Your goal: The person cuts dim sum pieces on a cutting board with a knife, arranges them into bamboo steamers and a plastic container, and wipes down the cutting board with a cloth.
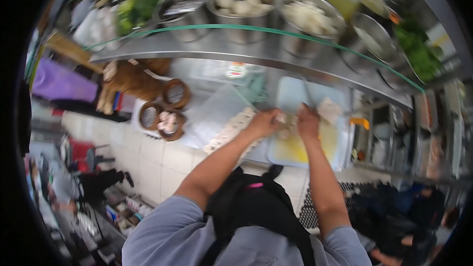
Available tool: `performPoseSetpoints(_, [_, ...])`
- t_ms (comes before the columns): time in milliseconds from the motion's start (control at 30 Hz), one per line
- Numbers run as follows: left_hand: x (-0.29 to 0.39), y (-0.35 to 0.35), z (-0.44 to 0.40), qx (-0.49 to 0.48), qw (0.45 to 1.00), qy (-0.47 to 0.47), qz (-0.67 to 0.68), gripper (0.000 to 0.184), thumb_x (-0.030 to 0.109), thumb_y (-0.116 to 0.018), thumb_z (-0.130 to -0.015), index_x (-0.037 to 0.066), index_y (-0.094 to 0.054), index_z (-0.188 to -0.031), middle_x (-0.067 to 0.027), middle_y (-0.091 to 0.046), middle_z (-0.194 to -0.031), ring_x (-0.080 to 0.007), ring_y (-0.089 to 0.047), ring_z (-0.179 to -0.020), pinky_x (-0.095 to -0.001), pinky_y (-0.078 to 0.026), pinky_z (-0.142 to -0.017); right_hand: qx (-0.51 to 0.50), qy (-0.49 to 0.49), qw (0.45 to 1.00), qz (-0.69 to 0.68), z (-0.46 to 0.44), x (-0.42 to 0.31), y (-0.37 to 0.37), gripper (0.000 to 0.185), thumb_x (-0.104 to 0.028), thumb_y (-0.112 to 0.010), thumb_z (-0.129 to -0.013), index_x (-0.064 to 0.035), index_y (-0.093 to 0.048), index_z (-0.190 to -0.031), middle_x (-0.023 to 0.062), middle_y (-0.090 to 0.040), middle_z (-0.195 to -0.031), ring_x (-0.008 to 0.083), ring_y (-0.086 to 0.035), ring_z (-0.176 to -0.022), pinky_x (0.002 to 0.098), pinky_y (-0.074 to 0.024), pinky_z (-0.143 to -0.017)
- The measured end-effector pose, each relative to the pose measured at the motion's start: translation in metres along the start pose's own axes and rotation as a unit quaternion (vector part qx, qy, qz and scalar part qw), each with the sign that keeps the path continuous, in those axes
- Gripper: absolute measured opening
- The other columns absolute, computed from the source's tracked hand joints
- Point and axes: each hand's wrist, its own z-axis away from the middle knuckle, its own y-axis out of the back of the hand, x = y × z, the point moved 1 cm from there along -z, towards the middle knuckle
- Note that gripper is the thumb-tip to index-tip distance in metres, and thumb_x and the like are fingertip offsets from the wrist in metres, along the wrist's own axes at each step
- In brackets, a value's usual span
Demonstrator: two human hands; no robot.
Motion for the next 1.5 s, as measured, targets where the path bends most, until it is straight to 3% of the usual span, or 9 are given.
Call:
performPoseSetpoints(167, [-0.027, 0.061, 0.050, 0.134, 0.966, 0.102, 0.196, 0.040, 0.014, -0.076, -0.084, 0.004, -0.065, -0.122, -0.0094, -0.071, -0.103, -0.0198, -0.069, -0.088, -0.0328, -0.058, -0.079, -0.012, 0.006, 0.997, 0.073, -0.020, 0.009, -0.023, 0.031, -0.027, -0.069, -0.093, -0.0115, -0.068, -0.121, 0.0206, -0.069, -0.109, 0.0429, -0.065, -0.103, 0.0509, -0.0534, -0.090])
performPoseSetpoints(267, [-0.109, 0.131, 0.067, 0.248, 0.918, 0.170, 0.259, 0.040, 0.017, -0.076, -0.081, 0.000, -0.062, -0.114, -0.0100, -0.069, -0.091, -0.0215, -0.068, -0.078, -0.0347, -0.058, -0.076, -0.073, -0.061, 0.993, 0.069, -0.028, -0.009, -0.014, 0.033, -0.023, -0.072, -0.092, -0.0104, -0.066, -0.122, 0.0221, -0.064, -0.111, 0.0426, -0.064, -0.108, 0.0503, -0.0530, -0.091])
performPoseSetpoints(433, [-0.190, 0.299, 0.092, 0.313, 0.917, 0.202, -0.142, 0.044, 0.013, -0.075, -0.077, 0.004, -0.058, -0.116, -0.0240, -0.071, -0.093, -0.0435, -0.072, -0.089, -0.0520, -0.058, -0.080, -0.044, 0.000, 0.999, 0.023, -0.051, -0.044, -0.016, 0.037, -0.012, -0.071, -0.092, -0.0077, -0.060, -0.127, 0.0229, -0.061, -0.117, 0.0435, -0.063, -0.107, 0.0494, -0.0530, -0.093])
performPoseSetpoints(667, [-0.271, 0.319, 0.080, 0.149, 0.938, 0.207, -0.235, 0.045, 0.007, -0.072, -0.076, 0.007, -0.060, -0.120, -0.0272, -0.067, -0.109, -0.0463, -0.067, -0.103, -0.0520, -0.057, -0.087, -0.101, 0.166, 0.946, -0.261, -0.078, -0.291, -0.070, 0.037, -0.005, -0.068, -0.094, -0.0049, -0.055, -0.129, 0.0199, -0.063, -0.116, 0.0361, -0.066, -0.107, 0.0416, -0.0558, -0.086])
performPoseSetpoints(833, [-0.280, 0.319, 0.092, 0.168, 0.949, 0.153, -0.217, 0.042, 0.005, -0.069, -0.078, 0.008, -0.063, -0.119, -0.0274, -0.062, -0.111, -0.0481, -0.066, -0.100, -0.0521, -0.057, -0.087, -0.171, 0.321, 0.915, -0.178, -0.112, -0.415, -0.149, 0.041, -0.005, -0.073, -0.090, -0.0047, -0.056, -0.128, 0.0229, -0.058, -0.113, 0.0454, -0.064, -0.101, 0.0494, -0.0549, -0.086])
performPoseSetpoints(1267, [-0.258, 0.331, 0.079, 0.128, 0.949, 0.188, -0.218, 0.033, 0.014, -0.064, -0.088, 0.013, -0.064, -0.121, -0.0213, -0.069, -0.108, -0.0418, -0.070, -0.102, -0.0520, -0.056, -0.087, -0.248, 0.283, 0.927, -0.004, -0.128, -0.471, -0.187, 0.046, -0.006, -0.083, -0.076, 0.0041, -0.055, -0.111, 0.0258, -0.065, -0.109, 0.0443, -0.067, -0.102, 0.0502, -0.0574, -0.088])
performPoseSetpoints(1400, [-0.276, 0.334, 0.076, 0.098, 0.947, 0.222, -0.208, 0.031, 0.012, -0.060, -0.091, 0.011, -0.063, -0.121, -0.0241, -0.070, -0.115, -0.0435, -0.069, -0.104, -0.0533, -0.056, -0.090, -0.227, 0.326, 0.917, -0.042, -0.121, -0.467, -0.217, 0.026, -0.010, -0.070, -0.087, 0.0024, -0.065, -0.108, 0.0252, -0.070, -0.110, 0.0389, -0.069, -0.101, 0.0460, -0.0582, -0.089])
performPoseSetpoints(1467, [-0.330, 0.327, 0.086, 0.115, 0.964, 0.117, -0.211, 0.036, 0.008, -0.060, -0.091, 0.007, -0.063, -0.128, -0.0265, -0.070, -0.119, -0.0430, -0.070, -0.103, -0.0527, -0.056, -0.090, -0.244, 0.187, 0.901, -0.307, -0.109, -0.472, -0.218, 0.032, -0.023, -0.050, -0.098, 0.0008, -0.069, -0.108, 0.0220, -0.071, -0.100, 0.0319, -0.069, -0.089, 0.0436, -0.0594, -0.080])
performPoseSetpoints(1500, [-0.261, 0.360, 0.087, 0.059, 0.973, 0.103, -0.196, 0.042, 0.008, -0.061, -0.091, 0.007, -0.061, -0.133, -0.0253, -0.070, -0.120, -0.0427, -0.070, -0.106, -0.0521, -0.056, -0.092, -0.229, 0.125, 0.862, -0.434, -0.104, -0.473, -0.220, 0.043, -0.029, -0.040, -0.104, 0.0001, -0.071, -0.108, 0.0204, -0.072, -0.095, 0.0284, -0.069, -0.083, 0.0424, -0.0601, -0.075])
